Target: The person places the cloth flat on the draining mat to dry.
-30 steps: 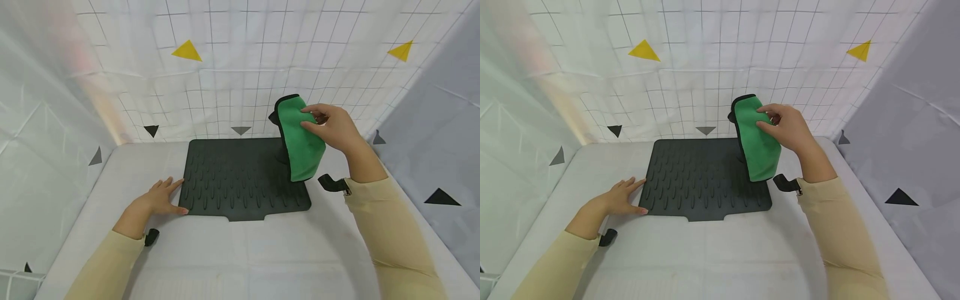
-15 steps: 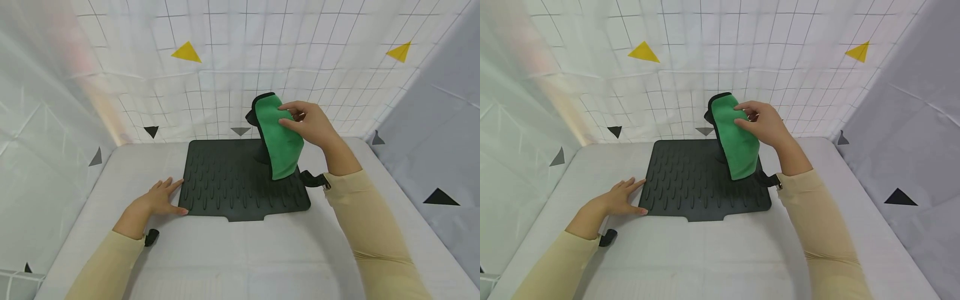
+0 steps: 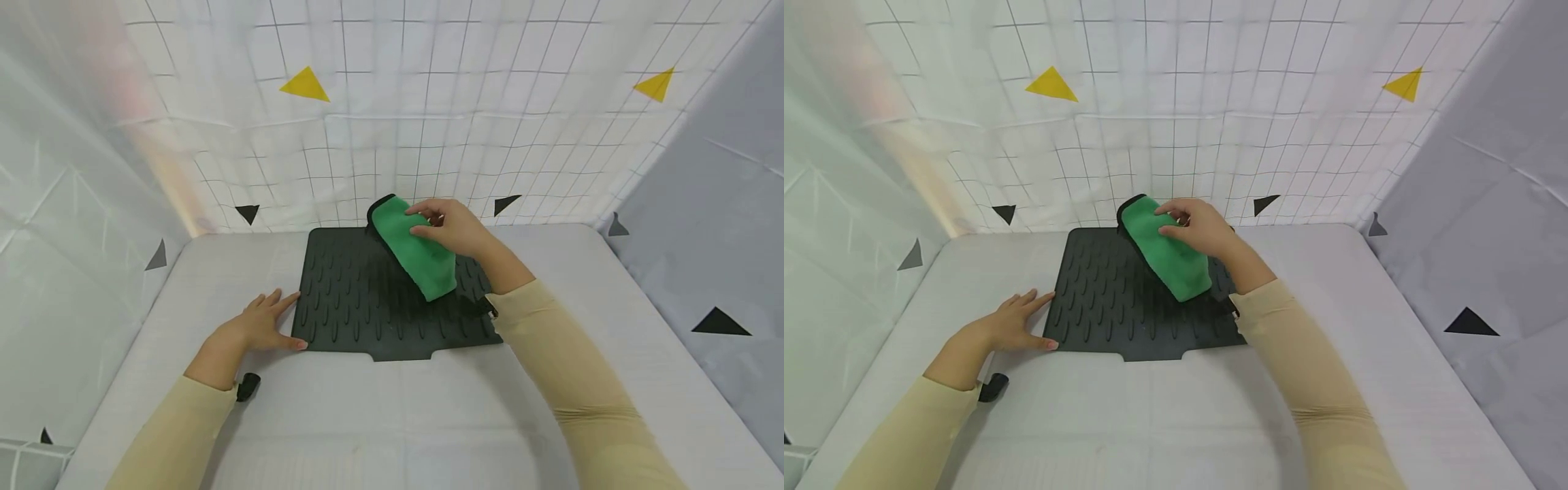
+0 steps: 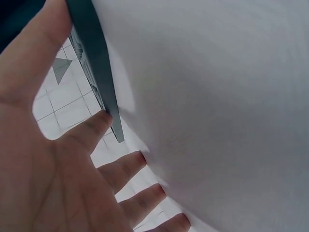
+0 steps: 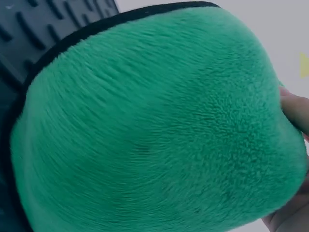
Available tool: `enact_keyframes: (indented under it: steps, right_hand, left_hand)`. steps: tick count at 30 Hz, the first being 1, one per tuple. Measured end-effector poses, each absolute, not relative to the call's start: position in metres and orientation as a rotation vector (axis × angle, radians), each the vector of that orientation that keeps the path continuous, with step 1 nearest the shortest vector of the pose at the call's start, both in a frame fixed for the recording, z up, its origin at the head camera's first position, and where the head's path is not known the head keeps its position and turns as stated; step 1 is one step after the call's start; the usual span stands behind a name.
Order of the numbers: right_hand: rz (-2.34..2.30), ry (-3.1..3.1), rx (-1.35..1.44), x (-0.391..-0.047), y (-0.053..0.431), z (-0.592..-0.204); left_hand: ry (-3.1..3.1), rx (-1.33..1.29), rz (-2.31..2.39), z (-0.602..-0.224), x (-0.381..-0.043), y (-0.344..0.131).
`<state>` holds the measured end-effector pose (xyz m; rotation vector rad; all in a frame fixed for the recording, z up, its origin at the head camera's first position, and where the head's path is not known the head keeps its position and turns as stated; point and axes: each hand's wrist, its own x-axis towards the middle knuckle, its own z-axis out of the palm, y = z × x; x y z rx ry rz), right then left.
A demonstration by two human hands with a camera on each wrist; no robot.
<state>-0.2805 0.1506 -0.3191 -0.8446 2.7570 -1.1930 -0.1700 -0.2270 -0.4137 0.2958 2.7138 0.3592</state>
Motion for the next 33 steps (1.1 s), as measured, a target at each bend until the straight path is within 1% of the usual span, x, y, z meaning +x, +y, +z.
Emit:
enact_keyframes:
  steps: [10,18,24,33]
  right_hand:
    - [-1.031,2.651,-0.919,-0.285,0.124,-0.359]
    - [-0.894,2.582,-0.968,-0.285,0.112,-0.392]
    - [-0.880,2.554,-0.967,-0.281,0.108,-0.398]
    - [-0.891,2.560,-0.993,-0.281,0.115,-0.389]
  left_hand:
    - [2.724,0.336,0.355,-0.415,-0.169,-0.226]
    - [2.727,0.335,0.345,-0.417,-0.171,-0.228]
    - [2.730,0.328,0.332,-0.421,-0.173,-0.230]
    - [2.726,0.325,0.353,-0.416,-0.171,-0.228]
